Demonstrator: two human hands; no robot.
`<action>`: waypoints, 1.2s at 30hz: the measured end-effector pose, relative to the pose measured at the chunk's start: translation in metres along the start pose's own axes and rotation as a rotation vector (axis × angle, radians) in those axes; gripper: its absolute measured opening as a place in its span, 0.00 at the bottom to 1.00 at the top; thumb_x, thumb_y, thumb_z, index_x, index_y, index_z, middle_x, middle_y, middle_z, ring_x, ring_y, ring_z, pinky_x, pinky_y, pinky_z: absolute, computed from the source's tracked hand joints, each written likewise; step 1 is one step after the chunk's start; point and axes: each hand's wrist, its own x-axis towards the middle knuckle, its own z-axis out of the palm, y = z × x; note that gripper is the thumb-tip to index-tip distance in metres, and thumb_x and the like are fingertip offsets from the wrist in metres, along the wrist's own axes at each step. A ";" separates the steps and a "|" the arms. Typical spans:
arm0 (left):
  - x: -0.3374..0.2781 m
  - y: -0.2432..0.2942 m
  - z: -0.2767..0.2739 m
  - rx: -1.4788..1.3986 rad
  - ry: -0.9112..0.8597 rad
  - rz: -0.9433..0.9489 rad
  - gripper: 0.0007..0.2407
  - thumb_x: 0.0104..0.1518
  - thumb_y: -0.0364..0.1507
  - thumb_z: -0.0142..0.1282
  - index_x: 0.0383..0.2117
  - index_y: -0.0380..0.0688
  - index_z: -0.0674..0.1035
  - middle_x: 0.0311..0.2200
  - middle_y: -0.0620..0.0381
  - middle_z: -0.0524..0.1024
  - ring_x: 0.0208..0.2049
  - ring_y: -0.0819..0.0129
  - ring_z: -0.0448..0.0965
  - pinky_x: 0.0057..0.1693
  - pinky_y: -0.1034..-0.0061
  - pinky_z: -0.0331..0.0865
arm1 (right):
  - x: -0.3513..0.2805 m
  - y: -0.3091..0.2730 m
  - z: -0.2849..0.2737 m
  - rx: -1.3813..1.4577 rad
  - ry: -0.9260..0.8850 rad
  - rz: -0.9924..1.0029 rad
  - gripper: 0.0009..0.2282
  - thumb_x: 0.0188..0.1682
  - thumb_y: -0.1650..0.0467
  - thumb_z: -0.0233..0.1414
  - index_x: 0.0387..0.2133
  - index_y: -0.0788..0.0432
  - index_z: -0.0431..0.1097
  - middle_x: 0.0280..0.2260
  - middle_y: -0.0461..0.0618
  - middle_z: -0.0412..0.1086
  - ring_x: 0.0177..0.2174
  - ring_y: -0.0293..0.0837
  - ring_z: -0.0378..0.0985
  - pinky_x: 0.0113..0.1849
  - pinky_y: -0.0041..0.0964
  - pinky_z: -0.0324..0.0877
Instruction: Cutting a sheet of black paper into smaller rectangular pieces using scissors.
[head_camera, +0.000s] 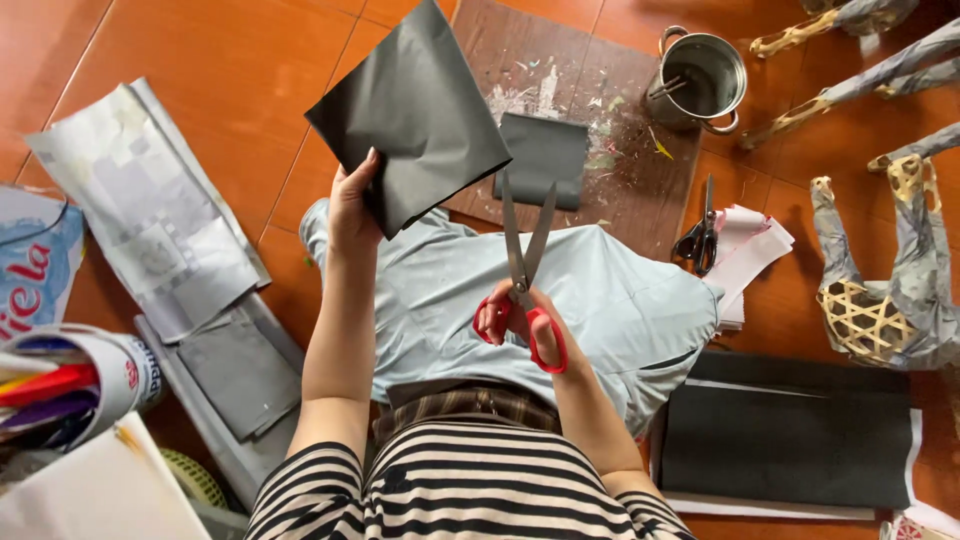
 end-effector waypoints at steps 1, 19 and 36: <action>-0.003 0.002 -0.001 -0.007 -0.012 0.001 0.14 0.62 0.26 0.59 0.53 0.37 0.76 0.47 0.53 0.79 0.48 0.64 0.80 0.55 0.71 0.76 | 0.000 -0.002 0.003 0.002 -0.004 0.000 0.35 0.50 0.43 0.49 0.53 0.62 0.63 0.35 0.53 0.68 0.30 0.44 0.70 0.34 0.37 0.68; -0.022 0.024 0.008 -0.080 -0.092 0.053 0.14 0.62 0.25 0.60 0.52 0.36 0.75 0.46 0.51 0.79 0.45 0.64 0.81 0.53 0.72 0.77 | -0.001 -0.013 0.029 -0.084 -0.011 -0.039 0.33 0.53 0.44 0.47 0.51 0.63 0.63 0.33 0.51 0.68 0.30 0.43 0.70 0.33 0.36 0.67; -0.022 0.022 0.010 -0.016 -0.063 0.038 0.13 0.62 0.25 0.60 0.51 0.37 0.75 0.46 0.51 0.79 0.45 0.63 0.81 0.51 0.71 0.77 | -0.009 -0.007 0.015 0.006 0.031 0.024 0.34 0.51 0.43 0.49 0.51 0.63 0.63 0.34 0.54 0.70 0.29 0.43 0.71 0.33 0.36 0.68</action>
